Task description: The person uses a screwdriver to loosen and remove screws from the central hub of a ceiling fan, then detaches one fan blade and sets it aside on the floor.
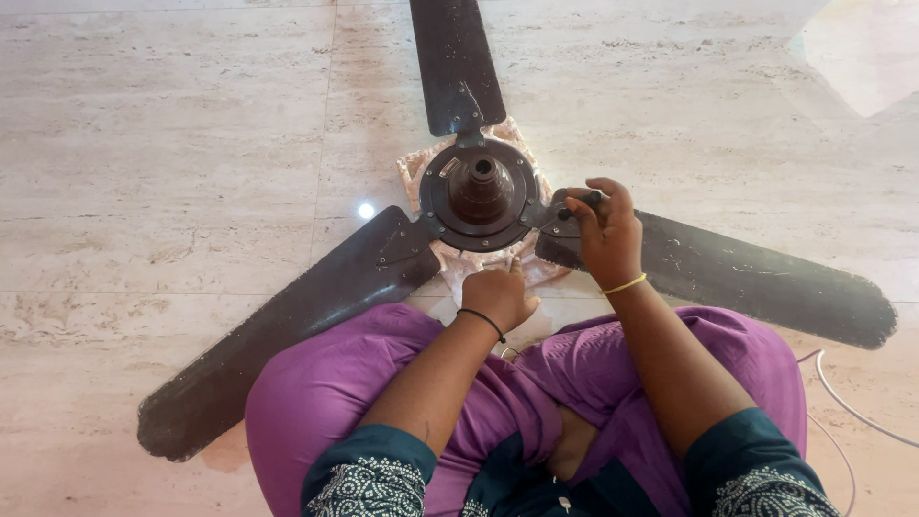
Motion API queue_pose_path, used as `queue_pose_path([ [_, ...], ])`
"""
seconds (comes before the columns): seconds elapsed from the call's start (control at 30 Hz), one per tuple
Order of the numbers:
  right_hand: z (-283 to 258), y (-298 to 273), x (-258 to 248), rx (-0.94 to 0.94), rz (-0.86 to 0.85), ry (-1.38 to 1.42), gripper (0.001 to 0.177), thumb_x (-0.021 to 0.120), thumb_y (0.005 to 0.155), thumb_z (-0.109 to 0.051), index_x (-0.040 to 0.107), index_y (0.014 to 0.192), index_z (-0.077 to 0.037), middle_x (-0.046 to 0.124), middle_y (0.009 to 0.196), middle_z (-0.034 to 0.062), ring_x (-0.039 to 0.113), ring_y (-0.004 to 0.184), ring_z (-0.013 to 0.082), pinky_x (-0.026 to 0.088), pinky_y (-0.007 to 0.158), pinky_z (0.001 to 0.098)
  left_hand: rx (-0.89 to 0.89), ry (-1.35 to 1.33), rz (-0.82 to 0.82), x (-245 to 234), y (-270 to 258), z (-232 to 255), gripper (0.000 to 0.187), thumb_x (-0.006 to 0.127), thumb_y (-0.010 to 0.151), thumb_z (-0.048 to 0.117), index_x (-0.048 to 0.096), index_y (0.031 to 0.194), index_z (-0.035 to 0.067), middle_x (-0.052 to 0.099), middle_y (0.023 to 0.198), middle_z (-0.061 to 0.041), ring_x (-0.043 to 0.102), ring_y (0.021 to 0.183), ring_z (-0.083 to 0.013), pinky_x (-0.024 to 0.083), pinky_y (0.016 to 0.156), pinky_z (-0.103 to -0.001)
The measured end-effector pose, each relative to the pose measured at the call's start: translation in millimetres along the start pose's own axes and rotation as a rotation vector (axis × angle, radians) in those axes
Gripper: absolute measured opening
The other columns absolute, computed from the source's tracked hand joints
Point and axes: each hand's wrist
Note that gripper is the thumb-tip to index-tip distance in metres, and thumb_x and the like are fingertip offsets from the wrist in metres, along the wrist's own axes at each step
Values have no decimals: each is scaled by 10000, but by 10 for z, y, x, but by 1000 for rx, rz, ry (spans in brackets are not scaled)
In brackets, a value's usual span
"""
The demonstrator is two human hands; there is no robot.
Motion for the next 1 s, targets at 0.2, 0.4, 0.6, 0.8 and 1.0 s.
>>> queue_pose_path([
  [0.2,102,-22,230,-149,53,-1,250,590,1035,75,567,1280,33,748,1115,130,738,1010,161,589,918,282,-14,12,-151,-122,-72,79,960,684,856,512,336,1555,-46,749,920,-129,729,809,-285,566,674,-422],
  [0.4,-42,-41,172,-201,-4,-101,224,584,1008,110,610,1211,19,743,1099,133,754,980,177,583,863,271,8,0,-127,-161,-84,108,1005,713,839,528,320,1534,-82,729,970,-142,727,808,-282,567,649,-411],
  [0.6,-162,-25,226,-263,-20,-199,183,733,971,11,653,1135,15,753,1031,137,765,925,191,594,788,286,6,17,-166,-141,-94,122,1023,712,850,533,302,1549,-91,745,954,-136,731,825,-277,564,682,-398],
  [0.8,-193,-16,223,-254,-28,-165,205,766,976,-48,651,1141,-8,749,1013,114,774,930,199,609,783,296,-5,20,-197,-138,-80,132,1055,711,850,554,260,1559,-84,738,977,-141,729,848,-281,562,693,-414],
  [1.0,-259,5,229,-439,-55,-365,296,820,923,-135,667,1151,-25,746,1017,137,741,874,279,575,728,353,-9,39,-205,-114,-67,138,1044,705,856,563,265,1568,-61,736,986,-145,728,863,-280,564,712,-406],
])
Point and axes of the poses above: each hand's wrist, its own y-axis towards the middle knuckle, its own x-axis out of the palm, z = x × y
